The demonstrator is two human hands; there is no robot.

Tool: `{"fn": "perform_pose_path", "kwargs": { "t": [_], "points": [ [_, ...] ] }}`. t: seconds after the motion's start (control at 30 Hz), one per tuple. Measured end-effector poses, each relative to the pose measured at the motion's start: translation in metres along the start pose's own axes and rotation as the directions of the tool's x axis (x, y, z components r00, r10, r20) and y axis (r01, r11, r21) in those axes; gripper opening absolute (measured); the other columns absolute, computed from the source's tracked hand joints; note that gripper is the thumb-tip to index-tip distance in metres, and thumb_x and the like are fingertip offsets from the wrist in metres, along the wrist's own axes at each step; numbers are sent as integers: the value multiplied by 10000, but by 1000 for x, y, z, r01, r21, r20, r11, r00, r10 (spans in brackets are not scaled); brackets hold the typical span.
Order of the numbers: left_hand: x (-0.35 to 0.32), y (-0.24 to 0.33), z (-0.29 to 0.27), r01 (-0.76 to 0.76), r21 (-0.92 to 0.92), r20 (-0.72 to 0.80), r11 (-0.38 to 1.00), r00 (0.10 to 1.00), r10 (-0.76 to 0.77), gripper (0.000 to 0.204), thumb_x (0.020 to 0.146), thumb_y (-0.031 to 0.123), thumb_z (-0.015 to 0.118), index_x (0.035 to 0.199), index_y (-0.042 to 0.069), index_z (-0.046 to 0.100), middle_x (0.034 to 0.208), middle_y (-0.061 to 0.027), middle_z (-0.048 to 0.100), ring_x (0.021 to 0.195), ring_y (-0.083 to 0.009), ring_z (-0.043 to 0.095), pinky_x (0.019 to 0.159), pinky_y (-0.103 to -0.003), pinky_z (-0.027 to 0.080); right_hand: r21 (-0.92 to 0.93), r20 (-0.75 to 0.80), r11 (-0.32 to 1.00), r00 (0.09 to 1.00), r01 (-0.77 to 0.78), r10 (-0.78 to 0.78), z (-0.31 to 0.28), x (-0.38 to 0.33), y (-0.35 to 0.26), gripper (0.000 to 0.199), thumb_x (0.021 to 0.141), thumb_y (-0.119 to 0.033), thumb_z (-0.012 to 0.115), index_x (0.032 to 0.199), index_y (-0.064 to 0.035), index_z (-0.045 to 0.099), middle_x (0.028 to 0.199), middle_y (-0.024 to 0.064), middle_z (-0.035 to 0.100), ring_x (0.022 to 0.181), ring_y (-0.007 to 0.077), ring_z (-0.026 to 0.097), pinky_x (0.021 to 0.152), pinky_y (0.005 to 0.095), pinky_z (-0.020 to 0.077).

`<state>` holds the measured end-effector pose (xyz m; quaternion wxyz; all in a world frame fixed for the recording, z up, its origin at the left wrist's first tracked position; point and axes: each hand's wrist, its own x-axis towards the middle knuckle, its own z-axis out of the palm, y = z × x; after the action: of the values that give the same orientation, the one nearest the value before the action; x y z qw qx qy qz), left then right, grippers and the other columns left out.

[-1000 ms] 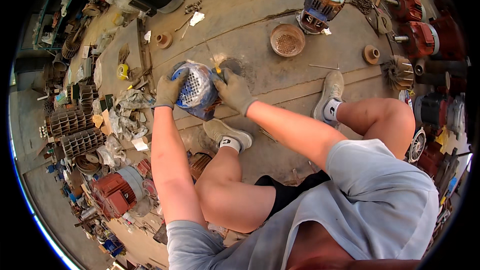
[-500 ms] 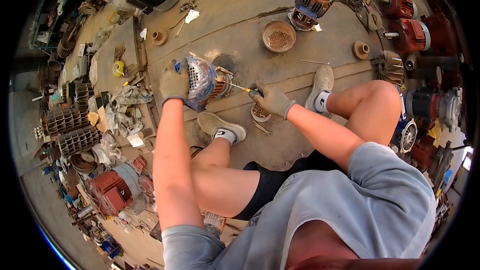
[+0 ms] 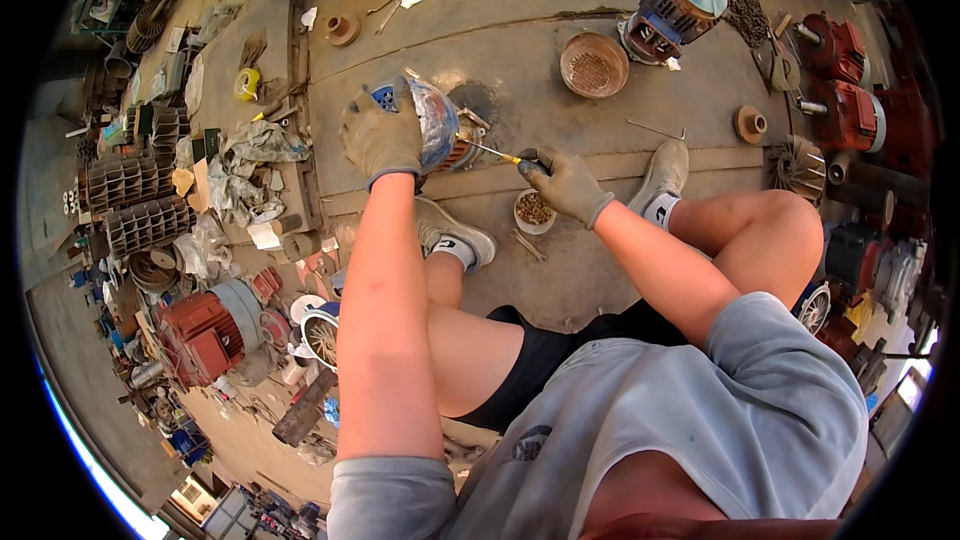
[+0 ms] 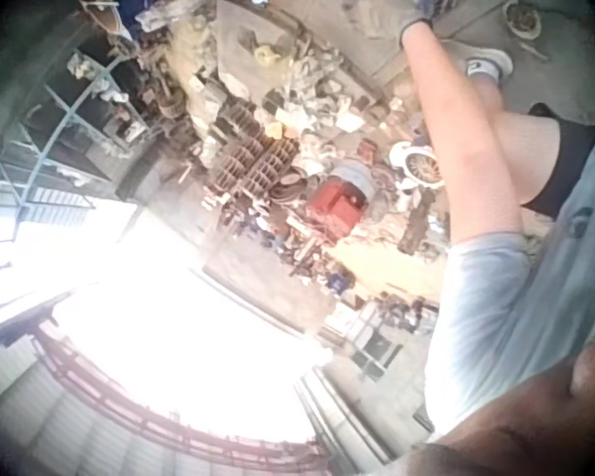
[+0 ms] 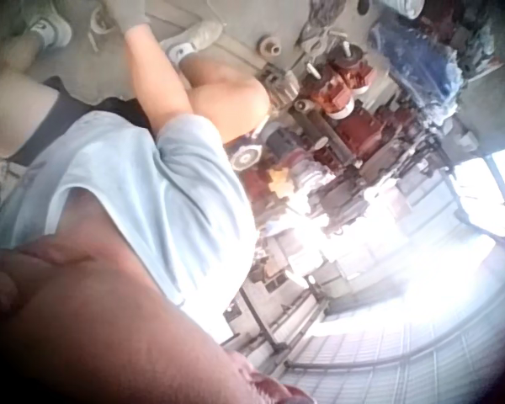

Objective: The person measures a fan housing with a caliper, then picks up a blue electric motor and removes its end cap. They proceed to insert and tighten screws into the motor casing using a screwdriver, then remove the fan housing from the motor shaft.

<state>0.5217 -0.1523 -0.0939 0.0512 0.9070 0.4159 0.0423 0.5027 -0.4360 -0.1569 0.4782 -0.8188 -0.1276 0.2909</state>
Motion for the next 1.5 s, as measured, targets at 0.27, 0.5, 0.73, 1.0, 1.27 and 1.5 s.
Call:
{"fn": "perform_pose_path", "kwargs": {
  "t": [0.27, 0.5, 0.73, 1.0, 1.27, 1.5],
  "points": [
    [6, 4, 0, 32, 44, 40, 999, 999, -33, 848, 1031, 777, 518, 1567, 122, 572, 1568, -206, 591, 1439, -421, 579, 1177, -549, 482, -57, -26, 996, 998, 62, -63, -4, 8, 3, 369, 1010, -344, 710, 1220, -47, 768, 954, 257, 762, 912, 435, 747, 830, 508, 574],
    [4, 1, 3, 27, 51, 10, 998, 1000, -27, 854, 1036, 768, 517, 1555, 92, 574, 1557, -208, 604, 1432, -425, 583, 1177, -541, 481, -323, -130, 902, 930, 288, -343, -4, 15, 0, 297, 1014, -310, 717, 1172, -69, 793, 944, 213, 787, 864, 429, 750, 790, 506, 583],
    [6, 2, 3, -2, 11, -27, 1000, 1000, 2, 832, 1034, 757, 529, 1523, 88, 613, 1520, -222, 629, 1413, -413, 597, 1180, -517, 476, 383, 489, 817, 845, -431, 217, -21, 39, 14, 264, 1044, -248, 699, 1155, -17, 761, 945, 82, 755, 679, 165, 660, 628, 331, 529],
    [7, -3, 2, -4, -41, -38, 999, 999, 2, 840, 996, 772, 580, 1508, 108, 631, 1499, -205, 645, 1381, -411, 619, 1158, -520, 490, 564, 154, 803, 980, -193, 128, -26, 19, 9, 292, 998, -27, 691, 1287, -4, 727, 973, 33, 724, 805, 139, 664, 700, 319, 564],
    [5, 1, -5, 31, 14, 42, 999, 999, -31, 813, 1033, 754, 539, 1566, 141, 583, 1558, -223, 591, 1432, -432, 573, 1192, -555, 449, 434, 267, 827, 927, -358, 262, -17, 20, 27, 348, 1098, -314, 674, 1304, -46, 760, 888, 61, 738, 715, 193, 697, 683, 370, 569],
    [8, -5, 8, -14, 25, -70, 1000, 997, 16, 831, 1008, 760, 578, 1473, 73, 638, 1458, -238, 657, 1355, -425, 636, 1150, -516, 498, -153, 5, 979, 991, 132, -132, -15, 27, 10, 413, 1130, -402, 598, 1263, -53, 772, 789, 134, 694, 656, 248, 685, 681, 465, 569]
  ]
}}
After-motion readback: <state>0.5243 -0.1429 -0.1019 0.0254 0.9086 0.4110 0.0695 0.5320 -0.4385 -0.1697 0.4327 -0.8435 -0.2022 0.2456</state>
